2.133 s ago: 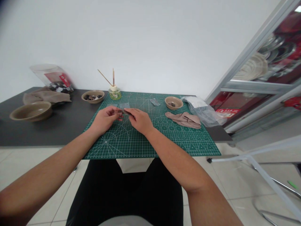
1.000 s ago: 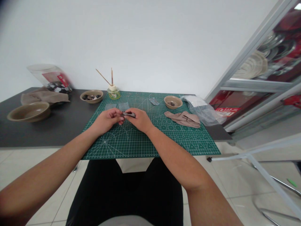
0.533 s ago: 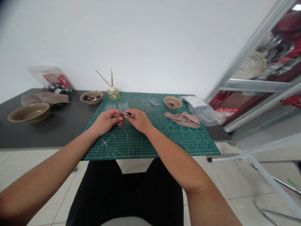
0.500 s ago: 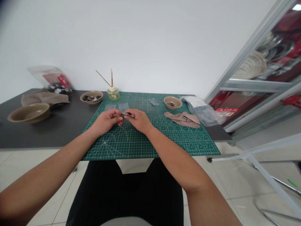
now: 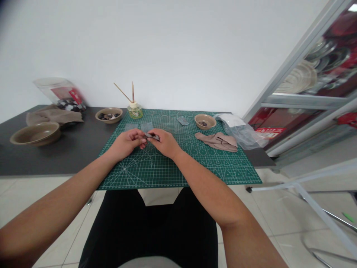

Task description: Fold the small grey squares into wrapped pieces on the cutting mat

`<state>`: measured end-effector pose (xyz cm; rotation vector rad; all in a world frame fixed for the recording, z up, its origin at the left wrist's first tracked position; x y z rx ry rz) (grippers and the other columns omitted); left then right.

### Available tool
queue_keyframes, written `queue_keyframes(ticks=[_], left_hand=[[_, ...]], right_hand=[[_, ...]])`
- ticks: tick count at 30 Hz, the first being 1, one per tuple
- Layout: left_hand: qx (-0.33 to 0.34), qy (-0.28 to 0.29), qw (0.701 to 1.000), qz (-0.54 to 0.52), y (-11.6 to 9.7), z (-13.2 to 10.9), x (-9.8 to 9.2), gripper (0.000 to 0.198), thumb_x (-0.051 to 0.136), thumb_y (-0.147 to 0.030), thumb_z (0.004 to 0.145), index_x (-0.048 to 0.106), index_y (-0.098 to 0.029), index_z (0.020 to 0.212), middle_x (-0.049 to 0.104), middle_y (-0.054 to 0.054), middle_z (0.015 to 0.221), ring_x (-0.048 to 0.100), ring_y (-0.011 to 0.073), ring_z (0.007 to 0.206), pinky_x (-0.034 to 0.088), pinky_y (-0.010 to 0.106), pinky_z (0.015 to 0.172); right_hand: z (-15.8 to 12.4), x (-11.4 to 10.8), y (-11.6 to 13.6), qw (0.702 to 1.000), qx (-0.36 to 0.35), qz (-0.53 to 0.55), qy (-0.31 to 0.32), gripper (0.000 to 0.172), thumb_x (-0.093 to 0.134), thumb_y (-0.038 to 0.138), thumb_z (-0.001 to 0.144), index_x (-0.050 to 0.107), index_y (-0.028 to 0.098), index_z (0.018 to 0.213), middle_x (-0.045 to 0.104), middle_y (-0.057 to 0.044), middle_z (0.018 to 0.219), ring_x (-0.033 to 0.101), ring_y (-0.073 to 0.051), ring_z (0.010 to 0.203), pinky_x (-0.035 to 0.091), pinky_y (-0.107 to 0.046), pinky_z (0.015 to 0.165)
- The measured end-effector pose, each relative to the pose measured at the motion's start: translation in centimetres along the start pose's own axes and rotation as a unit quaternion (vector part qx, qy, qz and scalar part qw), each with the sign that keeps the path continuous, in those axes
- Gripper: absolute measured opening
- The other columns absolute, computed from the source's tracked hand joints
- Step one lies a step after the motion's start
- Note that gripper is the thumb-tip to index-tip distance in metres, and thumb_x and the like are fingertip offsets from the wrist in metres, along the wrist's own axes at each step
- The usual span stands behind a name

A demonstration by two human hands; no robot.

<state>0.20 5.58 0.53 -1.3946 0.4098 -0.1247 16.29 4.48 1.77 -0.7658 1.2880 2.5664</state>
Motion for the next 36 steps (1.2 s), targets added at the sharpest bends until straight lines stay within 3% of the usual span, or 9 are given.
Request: queue_keyframes(ticks=[22, 30, 36], left_hand=[[0.001, 0.015, 0.999, 0.032, -0.25, -0.16, 0.12, 0.025, 0.075, -0.036, 0.071, 0.063, -0.019, 0.086, 0.065, -0.002, 0.064, 0.061, 0.0132, 0.058, 0.052, 0.027, 0.060], [0.010, 0.012, 0.999, 0.031, -0.44, -0.23, 0.02, 0.025, 0.075, -0.038, 0.072, 0.065, -0.019, 0.085, 0.065, -0.002, 0.064, 0.061, 0.0134, 0.058, 0.050, 0.027, 0.061], [0.023, 0.012, 1.000, -0.003, -0.46, -0.18, 0.01, 0.035, 0.078, -0.037, 0.071, 0.067, -0.018, 0.098, 0.064, -0.003, 0.064, 0.062, 0.0138, 0.059, 0.052, 0.028, 0.061]], right_hand=[[-0.15, -0.03, 0.28, 1.000, 0.008, 0.008, 0.006, 0.016, 0.066, 0.029, 0.087, 0.074, 0.020, 0.096, 0.073, -0.002, 0.092, 0.063, -0.016, 0.084, 0.043, -0.028, 0.080], [-0.21, 0.04, 0.11, 1.000, 0.002, 0.004, -0.003, 0.018, 0.066, 0.032, 0.087, 0.073, 0.022, 0.100, 0.074, -0.003, 0.099, 0.065, -0.018, 0.090, 0.046, -0.030, 0.082], [-0.18, -0.12, 0.37, 1.000, -0.001, -0.003, -0.011, 0.014, 0.066, 0.031, 0.087, 0.073, 0.021, 0.094, 0.073, -0.003, 0.094, 0.064, -0.017, 0.085, 0.045, -0.029, 0.081]])
Point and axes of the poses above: each hand's wrist, its own z-axis towards the middle knuckle, its own x-axis out of the palm, y = z × x, the point moved 5 cm from there along z, towards the middle knuckle
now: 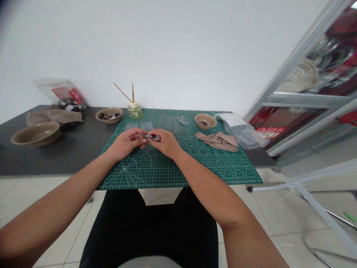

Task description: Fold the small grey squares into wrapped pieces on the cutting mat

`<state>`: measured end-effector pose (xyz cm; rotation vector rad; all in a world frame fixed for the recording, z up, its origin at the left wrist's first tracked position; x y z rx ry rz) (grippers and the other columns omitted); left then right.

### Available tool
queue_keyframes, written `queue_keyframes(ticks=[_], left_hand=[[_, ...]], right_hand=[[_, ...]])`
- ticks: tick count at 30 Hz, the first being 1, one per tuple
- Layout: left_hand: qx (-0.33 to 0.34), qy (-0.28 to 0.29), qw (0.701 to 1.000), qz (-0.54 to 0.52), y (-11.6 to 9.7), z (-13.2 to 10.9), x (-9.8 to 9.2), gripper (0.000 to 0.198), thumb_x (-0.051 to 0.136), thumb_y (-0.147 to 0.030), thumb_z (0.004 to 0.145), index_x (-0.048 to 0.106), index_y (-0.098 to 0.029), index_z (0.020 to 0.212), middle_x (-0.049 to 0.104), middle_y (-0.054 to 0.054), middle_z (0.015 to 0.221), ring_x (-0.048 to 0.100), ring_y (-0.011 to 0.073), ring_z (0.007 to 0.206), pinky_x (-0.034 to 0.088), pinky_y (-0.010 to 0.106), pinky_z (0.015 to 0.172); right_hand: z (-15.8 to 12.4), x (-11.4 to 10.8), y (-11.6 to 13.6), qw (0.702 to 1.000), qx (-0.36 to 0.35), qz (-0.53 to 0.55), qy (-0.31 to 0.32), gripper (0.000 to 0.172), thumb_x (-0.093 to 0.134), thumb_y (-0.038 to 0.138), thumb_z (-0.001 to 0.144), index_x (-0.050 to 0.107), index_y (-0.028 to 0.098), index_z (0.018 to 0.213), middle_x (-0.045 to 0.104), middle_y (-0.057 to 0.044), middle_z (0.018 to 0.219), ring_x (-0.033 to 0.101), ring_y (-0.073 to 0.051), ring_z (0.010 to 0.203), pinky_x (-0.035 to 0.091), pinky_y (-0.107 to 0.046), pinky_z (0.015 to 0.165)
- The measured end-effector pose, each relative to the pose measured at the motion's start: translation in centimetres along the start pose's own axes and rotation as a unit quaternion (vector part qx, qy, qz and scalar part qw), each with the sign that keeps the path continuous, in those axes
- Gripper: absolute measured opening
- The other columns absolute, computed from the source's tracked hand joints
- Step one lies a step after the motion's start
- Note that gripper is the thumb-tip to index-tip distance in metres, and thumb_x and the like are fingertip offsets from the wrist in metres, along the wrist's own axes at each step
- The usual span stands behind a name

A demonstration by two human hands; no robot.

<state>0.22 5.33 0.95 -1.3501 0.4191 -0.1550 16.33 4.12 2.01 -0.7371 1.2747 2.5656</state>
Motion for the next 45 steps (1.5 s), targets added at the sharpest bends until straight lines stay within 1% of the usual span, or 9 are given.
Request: queue_keyframes(ticks=[7, 10, 13, 16, 23, 27, 34, 39, 45], left_hand=[[0.005, -0.047, 0.998, -0.045, -0.1, -0.3, -0.2, 0.034, 0.076, -0.044, 0.077, 0.070, -0.016, 0.094, 0.069, 0.003, 0.082, 0.066, 0.0158, 0.075, 0.060, 0.033, 0.072], [0.010, -0.047, 0.998, -0.033, -0.3, -0.4, -0.1, 0.034, 0.079, -0.041, 0.073, 0.068, -0.017, 0.095, 0.072, 0.004, 0.088, 0.068, 0.0170, 0.080, 0.060, 0.033, 0.074], [0.010, -0.039, 0.999, -0.025, -0.4, -0.3, 0.0, 0.039, 0.082, -0.035, 0.068, 0.065, -0.018, 0.098, 0.073, 0.002, 0.084, 0.068, 0.0157, 0.077, 0.059, 0.033, 0.075], [0.008, -0.038, 0.999, -0.009, -0.2, -0.2, -0.1, 0.035, 0.083, -0.032, 0.067, 0.066, -0.017, 0.094, 0.072, 0.001, 0.078, 0.067, 0.0150, 0.073, 0.057, 0.034, 0.078], [-0.007, -0.072, 0.997, -0.020, 0.3, -0.4, -0.5, 0.032, 0.087, -0.033, 0.061, 0.067, -0.017, 0.080, 0.075, 0.003, 0.081, 0.070, 0.0181, 0.079, 0.055, 0.036, 0.082], [-0.004, -0.083, 0.996, -0.022, 0.3, -0.4, -0.5, 0.031, 0.088, -0.034, 0.061, 0.066, -0.017, 0.075, 0.075, 0.003, 0.080, 0.069, 0.0181, 0.078, 0.054, 0.035, 0.081], [0.004, -0.081, 0.997, 0.010, 0.1, -0.4, -0.5, 0.035, 0.088, -0.041, 0.059, 0.067, -0.017, 0.072, 0.073, 0.002, 0.074, 0.067, 0.0171, 0.072, 0.053, 0.033, 0.075], [0.004, -0.085, 0.996, 0.004, -0.2, -0.5, -0.6, 0.034, 0.089, -0.040, 0.058, 0.065, -0.018, 0.069, 0.073, 0.002, 0.075, 0.067, 0.0169, 0.073, 0.053, 0.033, 0.076], [0.004, -0.083, 0.997, 0.003, -0.1, -0.5, -0.6, 0.032, 0.088, -0.038, 0.059, 0.067, -0.017, 0.069, 0.075, 0.003, 0.080, 0.067, 0.0170, 0.077, 0.053, 0.033, 0.080]], right_hand=[[0.1, -0.5, -0.2, 0.999, 0.021, 0.005, -0.043, 0.015, 0.065, 0.032, 0.086, 0.069, 0.021, 0.095, 0.071, -0.001, 0.090, 0.062, -0.016, 0.080, 0.045, -0.028, 0.077], [0.1, -0.6, -0.5, 0.998, 0.044, -0.002, -0.047, 0.017, 0.065, 0.035, 0.085, 0.067, 0.021, 0.094, 0.070, -0.001, 0.089, 0.060, -0.016, 0.077, 0.044, -0.028, 0.075], [0.1, -0.5, -0.5, 0.998, 0.048, 0.005, -0.040, 0.018, 0.064, 0.036, 0.085, 0.067, 0.021, 0.093, 0.069, 0.000, 0.086, 0.059, -0.015, 0.075, 0.043, -0.027, 0.074], [0.1, -0.3, -0.5, 0.999, 0.046, 0.011, -0.022, 0.018, 0.063, 0.037, 0.085, 0.066, 0.021, 0.090, 0.068, 0.000, 0.083, 0.058, -0.014, 0.074, 0.042, -0.027, 0.073], [0.1, -0.2, -0.5, 0.998, 0.050, 0.028, -0.012, 0.024, 0.066, 0.045, 0.085, 0.067, 0.021, 0.089, 0.067, 0.001, 0.082, 0.057, -0.015, 0.074, 0.042, -0.027, 0.073], [0.1, -0.2, -0.4, 0.998, 0.045, 0.043, -0.011, 0.023, 0.069, 0.043, 0.083, 0.066, 0.021, 0.088, 0.067, 0.002, 0.081, 0.058, -0.014, 0.075, 0.042, -0.027, 0.073], [0.1, 0.0, -1.1, 0.995, 0.082, 0.047, -0.012, 0.026, 0.071, 0.045, 0.082, 0.067, 0.020, 0.087, 0.065, 0.002, 0.074, 0.057, -0.014, 0.070, 0.041, -0.026, 0.069], [0.0, -0.2, -1.3, 0.995, 0.088, 0.049, -0.023, 0.028, 0.073, 0.047, 0.081, 0.067, 0.020, 0.085, 0.064, 0.002, 0.073, 0.057, -0.014, 0.070, 0.040, -0.026, 0.068], [0.1, 0.0, -0.8, 0.997, 0.058, 0.049, -0.005, 0.025, 0.068, 0.045, 0.083, 0.066, 0.021, 0.089, 0.066, 0.002, 0.081, 0.058, -0.014, 0.075, 0.042, -0.027, 0.071]])
Point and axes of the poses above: each hand's wrist, its own z-axis towards the middle knuckle, its own x-axis out of the palm, y = z × x, the point moved 5 cm from there along z, towards the middle knuckle
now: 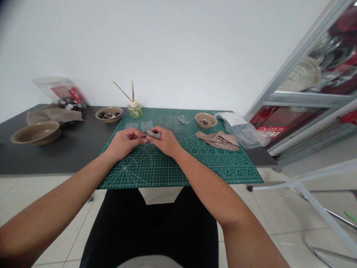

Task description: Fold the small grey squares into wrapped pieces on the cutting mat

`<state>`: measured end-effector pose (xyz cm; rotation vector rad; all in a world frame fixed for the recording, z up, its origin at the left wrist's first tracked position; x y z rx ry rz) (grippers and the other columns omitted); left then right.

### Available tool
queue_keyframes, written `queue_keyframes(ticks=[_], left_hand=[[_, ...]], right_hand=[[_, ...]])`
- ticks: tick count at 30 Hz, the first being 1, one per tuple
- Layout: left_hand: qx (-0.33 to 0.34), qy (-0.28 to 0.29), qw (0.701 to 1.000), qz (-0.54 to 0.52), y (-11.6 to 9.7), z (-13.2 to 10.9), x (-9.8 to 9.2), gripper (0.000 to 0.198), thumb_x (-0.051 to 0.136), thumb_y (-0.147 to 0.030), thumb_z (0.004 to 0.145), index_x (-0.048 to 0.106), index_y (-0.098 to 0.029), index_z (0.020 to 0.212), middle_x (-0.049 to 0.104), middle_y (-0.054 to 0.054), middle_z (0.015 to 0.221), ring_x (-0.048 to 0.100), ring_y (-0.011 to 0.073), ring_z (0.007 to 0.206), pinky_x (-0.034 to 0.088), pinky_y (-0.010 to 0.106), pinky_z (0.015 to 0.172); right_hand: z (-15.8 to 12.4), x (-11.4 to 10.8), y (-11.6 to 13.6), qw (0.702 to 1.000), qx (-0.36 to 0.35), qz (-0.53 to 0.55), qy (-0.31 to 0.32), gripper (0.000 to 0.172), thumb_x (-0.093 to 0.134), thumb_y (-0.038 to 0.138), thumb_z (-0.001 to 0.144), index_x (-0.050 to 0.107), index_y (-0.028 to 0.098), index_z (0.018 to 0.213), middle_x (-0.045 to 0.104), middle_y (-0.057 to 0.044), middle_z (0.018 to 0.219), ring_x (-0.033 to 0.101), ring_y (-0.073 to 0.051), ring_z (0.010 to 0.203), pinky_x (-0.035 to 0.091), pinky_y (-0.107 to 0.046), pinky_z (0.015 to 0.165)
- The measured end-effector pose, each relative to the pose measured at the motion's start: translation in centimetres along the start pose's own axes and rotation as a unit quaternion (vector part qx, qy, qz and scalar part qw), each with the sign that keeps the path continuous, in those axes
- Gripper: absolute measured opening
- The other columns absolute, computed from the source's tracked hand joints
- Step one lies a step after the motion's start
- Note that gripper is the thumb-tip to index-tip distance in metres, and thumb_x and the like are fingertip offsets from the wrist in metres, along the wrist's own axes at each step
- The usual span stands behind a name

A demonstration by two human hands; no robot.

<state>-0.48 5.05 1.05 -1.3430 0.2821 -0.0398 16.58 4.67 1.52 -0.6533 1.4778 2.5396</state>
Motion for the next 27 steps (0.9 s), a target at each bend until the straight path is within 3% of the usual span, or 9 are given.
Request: queue_keyframes(ticks=[9, 13, 18, 23, 27], left_hand=[[0.006, -0.009, 1.000, 0.003, 0.4, 0.2, -0.1, 0.028, 0.085, -0.032, 0.062, 0.069, -0.017, 0.078, 0.073, 0.002, 0.079, 0.067, 0.0163, 0.075, 0.054, 0.033, 0.078], [0.019, -0.014, 1.000, -0.010, 0.3, 0.3, -0.2, 0.036, 0.085, -0.028, 0.061, 0.072, -0.016, 0.093, 0.071, 0.001, 0.076, 0.066, 0.0155, 0.073, 0.054, 0.033, 0.078], [0.039, -0.014, 0.999, 0.022, 0.1, 0.3, -0.3, 0.033, 0.083, -0.027, 0.063, 0.075, -0.017, 0.094, 0.066, -0.001, 0.076, 0.061, 0.0133, 0.071, 0.051, 0.031, 0.074], [0.042, -0.011, 0.999, -0.001, -0.1, 0.3, -0.1, 0.031, 0.084, -0.026, 0.061, 0.072, -0.017, 0.087, 0.066, -0.001, 0.076, 0.060, 0.0129, 0.069, 0.050, 0.030, 0.071], [0.041, -0.021, 0.999, 0.013, -0.5, 0.1, -0.1, 0.034, 0.087, -0.028, 0.059, 0.066, -0.016, 0.083, 0.063, -0.003, 0.070, 0.056, 0.0114, 0.063, 0.047, 0.027, 0.063]], right_hand=[[0.0, -0.1, -0.2, 1.000, 0.026, -0.003, -0.013, 0.025, 0.070, 0.045, 0.081, 0.063, 0.021, 0.082, 0.061, 0.003, 0.071, 0.054, -0.014, 0.067, 0.039, -0.027, 0.066], [0.2, -0.8, -0.7, 0.995, 0.060, -0.017, -0.080, 0.030, 0.071, 0.044, 0.078, 0.061, 0.022, 0.094, 0.064, 0.002, 0.078, 0.056, -0.014, 0.069, 0.042, -0.028, 0.068], [0.2, -1.1, -1.6, 0.990, 0.087, -0.028, -0.106, 0.032, 0.065, 0.037, 0.084, 0.051, 0.022, 0.108, 0.054, 0.008, 0.065, 0.052, -0.014, 0.058, 0.042, -0.029, 0.065], [0.3, 0.2, -1.8, 0.995, 0.050, -0.071, -0.038, 0.025, 0.054, 0.034, 0.093, 0.050, 0.021, 0.113, 0.064, -0.002, 0.087, 0.062, -0.020, 0.080, 0.047, -0.035, 0.079], [0.1, 0.0, -1.1, 0.979, 0.018, -0.186, -0.078, 0.031, 0.065, 0.035, 0.087, 0.058, 0.019, 0.112, 0.065, -0.013, 0.116, 0.056, -0.029, 0.111, 0.043, -0.046, 0.098]])
Point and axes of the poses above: each hand's wrist, its own z-axis towards the middle knuckle, its own x-axis out of the palm, y = z × x, the point moved 5 cm from there along z, towards the middle knuckle
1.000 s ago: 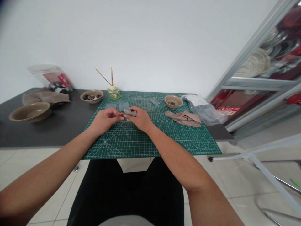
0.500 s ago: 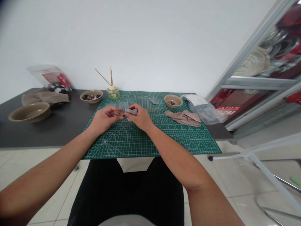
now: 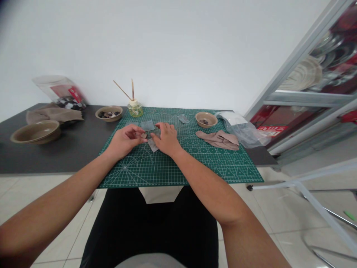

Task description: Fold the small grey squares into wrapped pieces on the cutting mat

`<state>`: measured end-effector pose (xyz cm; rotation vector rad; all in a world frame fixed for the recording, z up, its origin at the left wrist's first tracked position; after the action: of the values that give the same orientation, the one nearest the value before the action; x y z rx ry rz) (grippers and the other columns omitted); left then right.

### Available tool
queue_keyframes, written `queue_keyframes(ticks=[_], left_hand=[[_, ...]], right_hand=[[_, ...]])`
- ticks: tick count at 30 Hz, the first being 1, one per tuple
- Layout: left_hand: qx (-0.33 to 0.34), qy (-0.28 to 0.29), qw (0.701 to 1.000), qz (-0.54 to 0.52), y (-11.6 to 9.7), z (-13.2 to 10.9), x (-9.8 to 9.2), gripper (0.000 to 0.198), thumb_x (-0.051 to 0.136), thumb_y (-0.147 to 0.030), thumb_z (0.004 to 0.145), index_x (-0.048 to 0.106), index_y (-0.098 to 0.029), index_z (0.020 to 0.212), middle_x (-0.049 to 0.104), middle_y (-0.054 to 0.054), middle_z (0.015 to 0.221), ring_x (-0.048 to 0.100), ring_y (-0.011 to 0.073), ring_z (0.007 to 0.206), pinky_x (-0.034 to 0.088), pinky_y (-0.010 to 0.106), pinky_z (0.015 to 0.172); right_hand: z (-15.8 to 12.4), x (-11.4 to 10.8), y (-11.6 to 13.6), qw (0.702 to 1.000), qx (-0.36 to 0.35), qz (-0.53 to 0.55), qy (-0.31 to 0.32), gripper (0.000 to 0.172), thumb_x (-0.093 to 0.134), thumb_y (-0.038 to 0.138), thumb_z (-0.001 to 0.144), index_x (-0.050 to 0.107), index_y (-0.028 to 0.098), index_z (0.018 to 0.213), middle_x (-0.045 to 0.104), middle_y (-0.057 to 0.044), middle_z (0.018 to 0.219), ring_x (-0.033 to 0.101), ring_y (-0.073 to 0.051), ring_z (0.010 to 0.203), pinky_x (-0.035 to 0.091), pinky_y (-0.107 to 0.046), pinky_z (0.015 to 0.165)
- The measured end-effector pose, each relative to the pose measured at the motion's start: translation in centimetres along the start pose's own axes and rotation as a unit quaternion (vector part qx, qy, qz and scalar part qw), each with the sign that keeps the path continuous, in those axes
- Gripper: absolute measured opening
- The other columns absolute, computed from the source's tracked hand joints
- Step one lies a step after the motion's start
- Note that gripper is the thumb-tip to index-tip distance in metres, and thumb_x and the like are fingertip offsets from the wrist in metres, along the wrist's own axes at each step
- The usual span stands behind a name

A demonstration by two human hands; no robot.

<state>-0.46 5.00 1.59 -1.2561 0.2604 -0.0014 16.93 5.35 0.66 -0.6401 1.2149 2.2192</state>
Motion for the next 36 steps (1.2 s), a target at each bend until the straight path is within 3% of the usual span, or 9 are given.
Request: queue_keyframes(ticks=[3, 7, 12, 14, 20, 24, 28, 32, 36], left_hand=[[0.012, -0.007, 1.000, 0.015, -0.4, -0.1, 0.0, 0.034, 0.087, -0.029, 0.060, 0.062, -0.017, 0.080, 0.058, -0.005, 0.065, 0.051, 0.0099, 0.059, 0.042, 0.025, 0.058], [0.020, -0.003, 0.999, 0.036, -0.4, -0.1, 0.0, 0.031, 0.083, -0.029, 0.063, 0.059, -0.018, 0.079, 0.052, -0.007, 0.060, 0.045, 0.0083, 0.053, 0.036, 0.023, 0.053], [0.011, 0.039, 0.997, 0.072, 0.2, -0.1, 0.4, 0.028, 0.079, -0.030, 0.065, 0.055, -0.020, 0.076, 0.052, -0.006, 0.061, 0.047, 0.0090, 0.054, 0.037, 0.024, 0.053], [0.009, 0.060, 0.995, 0.081, 0.3, -0.1, 0.7, 0.031, 0.079, -0.032, 0.065, 0.054, -0.020, 0.079, 0.053, -0.006, 0.063, 0.049, 0.0101, 0.056, 0.040, 0.024, 0.054], [0.036, 0.063, 0.981, 0.181, -0.1, -0.3, 1.0, 0.026, 0.072, -0.038, 0.076, 0.059, -0.021, 0.091, 0.064, -0.002, 0.082, 0.059, 0.0146, 0.072, 0.050, 0.030, 0.068], [0.062, 0.066, 0.967, 0.239, -0.6, -0.3, 1.0, 0.020, 0.064, -0.034, 0.080, 0.063, -0.021, 0.095, 0.069, 0.002, 0.100, 0.063, 0.0196, 0.090, 0.051, 0.034, 0.082], [0.046, 0.056, 0.959, 0.276, -0.6, -0.3, 0.9, 0.022, 0.061, -0.032, 0.079, 0.065, -0.020, 0.098, 0.069, 0.004, 0.103, 0.063, 0.0218, 0.095, 0.051, 0.036, 0.086], [0.034, 0.073, 0.952, 0.295, -0.3, -0.2, 1.1, 0.026, 0.062, -0.036, 0.080, 0.066, -0.020, 0.101, 0.068, 0.004, 0.102, 0.062, 0.0222, 0.093, 0.050, 0.037, 0.084], [0.067, 0.117, 0.937, 0.322, 0.0, -0.2, 1.7, 0.029, 0.063, -0.038, 0.082, 0.069, -0.022, 0.105, 0.067, 0.005, 0.103, 0.061, 0.0245, 0.098, 0.048, 0.041, 0.091]], right_hand=[[0.0, -0.5, 0.5, 0.999, -0.028, 0.029, -0.008, 0.026, 0.065, 0.035, 0.087, 0.062, 0.020, 0.109, 0.068, -0.010, 0.111, 0.059, -0.026, 0.105, 0.045, -0.043, 0.096], [-0.1, -0.3, 1.1, 0.984, -0.035, 0.164, 0.061, 0.026, 0.065, 0.040, 0.088, 0.065, 0.021, 0.105, 0.071, -0.002, 0.091, 0.062, -0.015, 0.077, 0.049, -0.030, 0.077], [-0.4, 0.3, 1.8, 0.970, -0.044, 0.200, 0.132, 0.023, 0.069, 0.040, 0.087, 0.068, 0.021, 0.100, 0.073, -0.001, 0.092, 0.061, -0.012, 0.071, 0.048, -0.026, 0.071], [-0.4, 0.3, 1.7, 0.972, -0.037, 0.197, 0.124, 0.020, 0.069, 0.037, 0.086, 0.068, 0.021, 0.097, 0.073, 0.000, 0.089, 0.062, -0.012, 0.071, 0.048, -0.026, 0.071], [0.1, -0.7, 0.4, 0.990, 0.029, 0.140, 0.018, 0.011, 0.061, 0.024, 0.087, 0.067, 0.020, 0.095, 0.072, -0.001, 0.086, 0.067, -0.015, 0.080, 0.050, -0.029, 0.078], [0.3, -0.6, -0.3, 0.994, 0.073, 0.079, 0.022, 0.007, 0.061, 0.023, 0.086, 0.067, 0.021, 0.089, 0.072, -0.001, 0.082, 0.068, -0.017, 0.080, 0.050, -0.031, 0.079], [0.2, -0.2, -0.3, 0.992, 0.072, 0.087, 0.057, 0.009, 0.063, 0.025, 0.085, 0.067, 0.021, 0.091, 0.072, -0.001, 0.083, 0.068, -0.017, 0.079, 0.050, -0.031, 0.077], [0.3, 0.0, -0.6, 0.976, 0.077, 0.192, 0.070, 0.017, 0.064, 0.031, 0.086, 0.065, 0.023, 0.101, 0.068, 0.004, 0.075, 0.066, -0.015, 0.071, 0.053, -0.030, 0.074], [0.5, 0.4, -0.8, 0.927, 0.098, 0.352, 0.085, 0.022, 0.069, 0.037, 0.082, 0.066, 0.023, 0.098, 0.070, 0.003, 0.078, 0.067, -0.014, 0.073, 0.056, -0.031, 0.074]])
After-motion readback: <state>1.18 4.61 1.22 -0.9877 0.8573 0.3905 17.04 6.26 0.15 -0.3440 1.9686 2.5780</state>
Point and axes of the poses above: each hand's wrist, its own z-axis towards the middle knuckle, its own x-axis out of the palm, y = z × x, the point moved 5 cm from there along z, towards the middle knuckle
